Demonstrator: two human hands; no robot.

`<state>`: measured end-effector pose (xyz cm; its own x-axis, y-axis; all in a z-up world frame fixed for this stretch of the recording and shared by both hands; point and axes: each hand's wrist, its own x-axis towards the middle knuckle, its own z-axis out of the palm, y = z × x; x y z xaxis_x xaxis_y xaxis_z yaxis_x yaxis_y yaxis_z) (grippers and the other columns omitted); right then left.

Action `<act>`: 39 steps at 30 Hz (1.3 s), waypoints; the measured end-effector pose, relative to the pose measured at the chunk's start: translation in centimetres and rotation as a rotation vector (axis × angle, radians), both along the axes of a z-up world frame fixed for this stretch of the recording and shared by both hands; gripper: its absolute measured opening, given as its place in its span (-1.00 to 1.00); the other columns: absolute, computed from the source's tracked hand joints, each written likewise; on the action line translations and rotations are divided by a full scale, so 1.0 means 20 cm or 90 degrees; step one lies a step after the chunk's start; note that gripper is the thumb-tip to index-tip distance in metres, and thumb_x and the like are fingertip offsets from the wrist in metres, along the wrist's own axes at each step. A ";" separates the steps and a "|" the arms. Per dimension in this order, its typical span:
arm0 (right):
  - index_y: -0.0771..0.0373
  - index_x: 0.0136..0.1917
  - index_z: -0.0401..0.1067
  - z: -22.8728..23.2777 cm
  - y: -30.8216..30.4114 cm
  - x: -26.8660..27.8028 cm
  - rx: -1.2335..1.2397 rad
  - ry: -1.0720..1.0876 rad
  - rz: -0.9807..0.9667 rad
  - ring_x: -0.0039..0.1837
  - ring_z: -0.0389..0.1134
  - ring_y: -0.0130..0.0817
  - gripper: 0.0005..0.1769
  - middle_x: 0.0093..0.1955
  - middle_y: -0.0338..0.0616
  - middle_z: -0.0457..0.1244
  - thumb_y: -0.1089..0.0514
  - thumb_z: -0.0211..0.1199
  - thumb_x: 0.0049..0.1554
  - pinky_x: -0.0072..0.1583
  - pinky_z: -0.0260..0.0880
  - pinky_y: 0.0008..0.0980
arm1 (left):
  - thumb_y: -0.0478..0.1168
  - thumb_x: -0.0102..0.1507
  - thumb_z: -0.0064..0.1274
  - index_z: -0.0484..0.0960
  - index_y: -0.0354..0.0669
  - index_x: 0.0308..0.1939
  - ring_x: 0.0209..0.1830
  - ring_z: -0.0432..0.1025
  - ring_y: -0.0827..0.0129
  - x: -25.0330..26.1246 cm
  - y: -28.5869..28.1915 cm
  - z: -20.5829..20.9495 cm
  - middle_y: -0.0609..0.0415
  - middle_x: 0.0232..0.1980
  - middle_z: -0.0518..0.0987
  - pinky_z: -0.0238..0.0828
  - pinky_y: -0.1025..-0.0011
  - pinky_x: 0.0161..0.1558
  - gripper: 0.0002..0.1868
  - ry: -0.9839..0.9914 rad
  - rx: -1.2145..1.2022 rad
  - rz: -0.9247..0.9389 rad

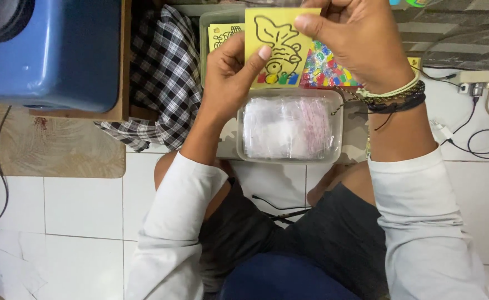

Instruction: The person assembles small toy kits by placing a printed card and a small plastic container of colorful blocks into a clear plastic bag.

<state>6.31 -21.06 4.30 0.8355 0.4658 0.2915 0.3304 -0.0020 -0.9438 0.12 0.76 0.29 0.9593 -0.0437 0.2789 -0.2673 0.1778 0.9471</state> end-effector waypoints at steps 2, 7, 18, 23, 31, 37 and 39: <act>0.40 0.12 0.45 0.00 0.01 0.00 -0.034 0.010 0.011 0.01 0.30 -0.52 -0.91 0.05 -0.15 0.34 0.45 0.30 0.37 0.10 0.36 -0.62 | -0.36 0.41 0.09 0.56 -0.28 0.09 -0.11 0.53 0.48 0.01 0.02 -0.01 0.04 -0.05 0.65 0.54 0.54 -0.01 -0.83 -0.028 -0.022 -0.016; 0.43 0.08 0.48 -0.06 0.05 0.00 -0.079 0.055 0.038 -0.15 0.25 -0.63 -0.93 -0.10 -0.19 0.32 0.44 0.32 0.32 -0.12 0.27 -0.70 | -0.31 0.37 0.14 0.65 -0.33 -0.06 -0.37 0.40 0.59 0.02 0.04 0.00 0.08 -0.28 0.63 0.34 0.66 -0.30 -0.88 -0.033 0.031 0.101; 0.43 0.11 0.47 -0.12 -0.04 -0.13 -0.018 0.060 -0.020 -0.06 0.20 -0.56 -0.87 -0.06 -0.18 0.30 0.31 0.14 0.45 0.04 0.25 -0.61 | -0.25 0.38 0.11 0.70 -0.33 -0.14 -0.47 0.22 0.63 0.01 -0.01 0.01 0.24 -0.42 0.48 0.16 0.63 -0.40 -0.82 -0.015 0.070 0.086; 0.37 0.12 0.45 -0.20 -0.10 -0.21 0.041 0.097 -0.074 0.00 0.29 -0.55 -0.84 0.02 -0.16 0.34 0.23 0.11 0.44 0.17 0.37 -0.59 | -0.14 0.40 0.08 0.76 -0.31 -0.09 -0.52 0.11 0.63 -0.01 -0.06 0.02 0.25 -0.50 0.39 0.01 0.60 -0.48 -0.72 -0.013 0.119 0.056; 0.29 0.02 0.47 -0.32 -0.10 -0.16 0.144 0.146 -0.103 -0.11 0.21 -0.63 -0.83 -0.07 -0.27 0.33 0.17 0.14 0.40 0.02 0.25 -0.62 | -0.44 0.48 0.10 0.35 -0.09 0.42 -0.29 0.44 0.53 0.01 -0.05 -0.07 -0.02 -0.11 0.72 0.46 0.57 -0.15 -0.54 0.000 0.055 0.052; 0.21 -0.01 0.47 -0.30 -0.12 -0.15 0.271 0.285 -0.058 -0.05 0.30 -0.60 -0.81 -0.05 -0.27 0.35 0.06 0.17 0.35 0.11 0.43 -0.54 | -0.56 0.45 -0.01 0.24 -0.01 0.36 0.12 0.47 0.26 0.00 -0.04 -0.02 -0.19 0.24 0.57 0.48 0.38 0.09 -0.49 -0.024 0.029 -0.161; 0.21 -0.02 0.48 -0.29 -0.12 -0.15 0.278 0.287 -0.055 -0.06 0.30 -0.60 -0.81 -0.06 -0.27 0.34 0.09 0.16 0.36 0.10 0.45 -0.56 | -0.55 0.43 0.03 0.34 -0.07 0.28 0.01 0.44 0.39 -0.01 -0.05 -0.01 -0.06 0.16 0.57 0.45 0.47 0.03 -0.57 -0.033 0.076 -0.142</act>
